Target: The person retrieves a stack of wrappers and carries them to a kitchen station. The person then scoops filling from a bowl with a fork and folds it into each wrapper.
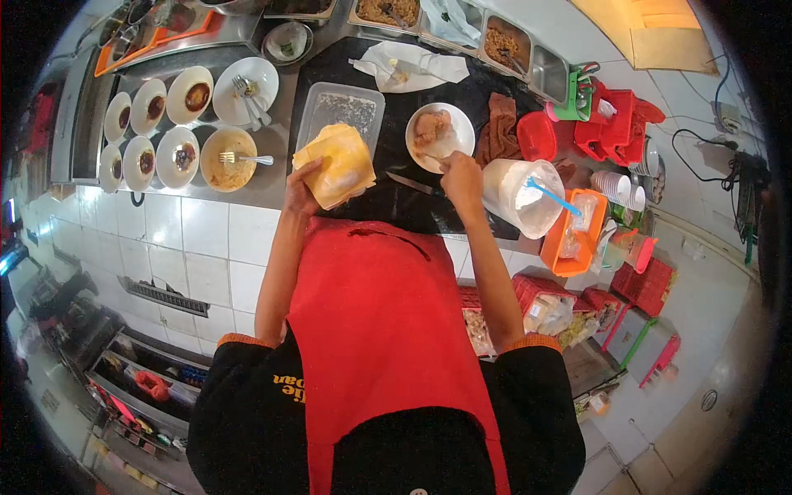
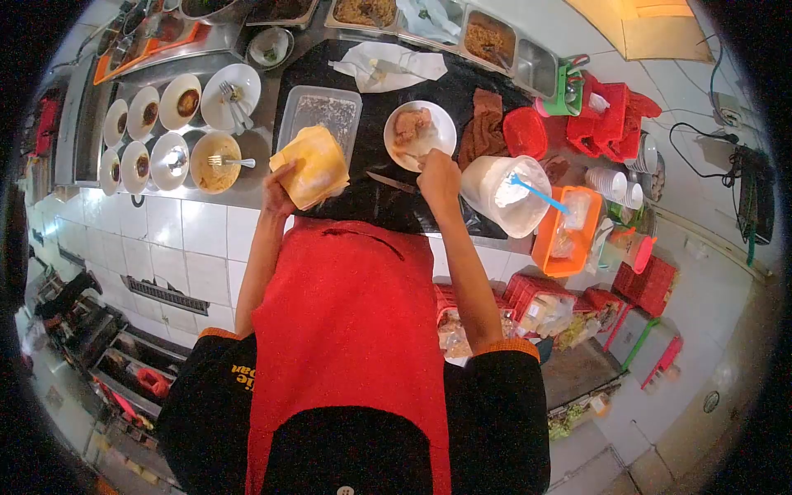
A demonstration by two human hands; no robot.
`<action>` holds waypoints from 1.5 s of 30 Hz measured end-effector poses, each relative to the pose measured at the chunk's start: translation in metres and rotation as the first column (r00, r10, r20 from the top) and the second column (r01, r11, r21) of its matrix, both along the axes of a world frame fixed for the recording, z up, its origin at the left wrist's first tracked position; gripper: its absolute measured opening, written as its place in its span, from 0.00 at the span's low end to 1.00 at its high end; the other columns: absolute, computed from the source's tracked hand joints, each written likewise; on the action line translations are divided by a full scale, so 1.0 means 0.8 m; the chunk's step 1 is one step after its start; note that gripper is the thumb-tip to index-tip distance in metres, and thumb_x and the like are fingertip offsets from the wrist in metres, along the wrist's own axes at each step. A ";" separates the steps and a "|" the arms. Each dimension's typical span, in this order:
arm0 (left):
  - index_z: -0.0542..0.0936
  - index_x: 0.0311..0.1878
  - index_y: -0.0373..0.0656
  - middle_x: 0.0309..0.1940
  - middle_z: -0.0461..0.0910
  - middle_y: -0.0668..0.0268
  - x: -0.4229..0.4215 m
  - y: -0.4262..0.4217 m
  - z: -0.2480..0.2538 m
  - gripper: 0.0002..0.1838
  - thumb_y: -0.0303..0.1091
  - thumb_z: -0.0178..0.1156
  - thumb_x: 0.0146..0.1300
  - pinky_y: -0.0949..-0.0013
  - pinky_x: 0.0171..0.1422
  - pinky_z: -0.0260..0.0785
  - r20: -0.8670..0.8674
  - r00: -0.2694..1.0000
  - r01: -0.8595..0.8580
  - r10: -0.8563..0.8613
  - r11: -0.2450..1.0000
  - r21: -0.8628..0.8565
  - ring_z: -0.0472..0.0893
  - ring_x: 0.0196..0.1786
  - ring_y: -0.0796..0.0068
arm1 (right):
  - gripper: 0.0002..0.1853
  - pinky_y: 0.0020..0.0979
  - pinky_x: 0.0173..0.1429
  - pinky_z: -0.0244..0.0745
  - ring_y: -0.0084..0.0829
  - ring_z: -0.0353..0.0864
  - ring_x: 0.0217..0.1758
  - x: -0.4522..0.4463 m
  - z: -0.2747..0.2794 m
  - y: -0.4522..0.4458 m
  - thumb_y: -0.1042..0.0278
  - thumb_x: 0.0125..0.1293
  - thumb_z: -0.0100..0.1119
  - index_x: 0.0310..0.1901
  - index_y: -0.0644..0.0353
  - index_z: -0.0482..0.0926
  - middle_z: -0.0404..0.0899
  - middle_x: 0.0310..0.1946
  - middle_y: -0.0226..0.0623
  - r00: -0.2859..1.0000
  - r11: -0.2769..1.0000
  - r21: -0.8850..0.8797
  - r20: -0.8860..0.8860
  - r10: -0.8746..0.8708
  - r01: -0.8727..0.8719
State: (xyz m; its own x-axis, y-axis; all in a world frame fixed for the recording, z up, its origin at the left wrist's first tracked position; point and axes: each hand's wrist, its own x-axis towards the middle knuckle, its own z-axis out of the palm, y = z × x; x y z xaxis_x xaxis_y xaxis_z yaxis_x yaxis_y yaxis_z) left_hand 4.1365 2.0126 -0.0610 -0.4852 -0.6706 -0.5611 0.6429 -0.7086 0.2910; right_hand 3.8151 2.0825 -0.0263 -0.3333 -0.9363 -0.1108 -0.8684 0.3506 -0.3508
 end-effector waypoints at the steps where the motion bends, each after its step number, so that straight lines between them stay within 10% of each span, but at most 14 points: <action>1: 0.68 0.65 0.38 0.58 0.76 0.53 0.001 0.000 -0.001 0.30 0.34 0.62 0.61 0.46 0.64 0.72 -0.028 0.999 0.015 -0.016 1.000 -0.009 0.78 0.59 0.51 | 0.05 0.49 0.45 0.78 0.54 0.84 0.39 -0.001 0.006 0.003 0.73 0.58 0.59 0.33 0.64 0.82 0.83 0.31 0.54 0.998 0.999 -0.035 0.057 0.032 -0.030; 20: 0.69 0.65 0.39 0.57 0.77 0.55 -0.015 0.001 -0.001 0.29 0.38 0.64 0.63 0.47 0.52 0.79 0.059 0.976 0.212 -0.209 0.975 -0.061 0.80 0.56 0.55 | 0.10 0.43 0.47 0.78 0.49 0.85 0.39 -0.031 0.009 0.020 0.73 0.54 0.66 0.39 0.59 0.87 0.84 0.34 0.50 0.961 1.000 -0.024 0.276 0.026 -0.020; 28: 0.68 0.66 0.40 0.58 0.77 0.58 -0.052 -0.009 0.021 0.30 0.37 0.67 0.63 0.55 0.61 0.77 0.085 0.957 0.281 -0.277 0.958 -0.049 0.80 0.58 0.60 | 0.10 0.21 0.25 0.70 0.19 0.75 0.19 0.012 0.117 0.008 0.71 0.67 0.63 0.42 0.71 0.85 0.83 0.31 0.34 0.408 0.983 0.182 0.899 -0.160 -0.016; 45: 0.67 0.67 0.43 0.58 0.75 0.62 -0.068 -0.013 0.056 0.30 0.43 0.64 0.66 0.58 0.60 0.76 0.160 0.971 0.212 -0.177 0.949 -0.235 0.78 0.60 0.64 | 0.09 0.25 0.25 0.73 0.23 0.79 0.20 0.031 0.144 -0.031 0.72 0.66 0.62 0.40 0.70 0.85 0.83 0.29 0.37 0.536 0.998 0.062 0.843 -0.052 -0.001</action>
State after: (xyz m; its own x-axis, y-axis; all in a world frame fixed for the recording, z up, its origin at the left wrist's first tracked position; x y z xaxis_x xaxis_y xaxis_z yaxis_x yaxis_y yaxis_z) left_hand 4.0825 2.0020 -0.0162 -0.5513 -0.6973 -0.4581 0.4421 -0.7098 0.5484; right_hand 3.8402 2.0580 0.0887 -0.0844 -0.9136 -0.3977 -0.1690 0.4065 -0.8979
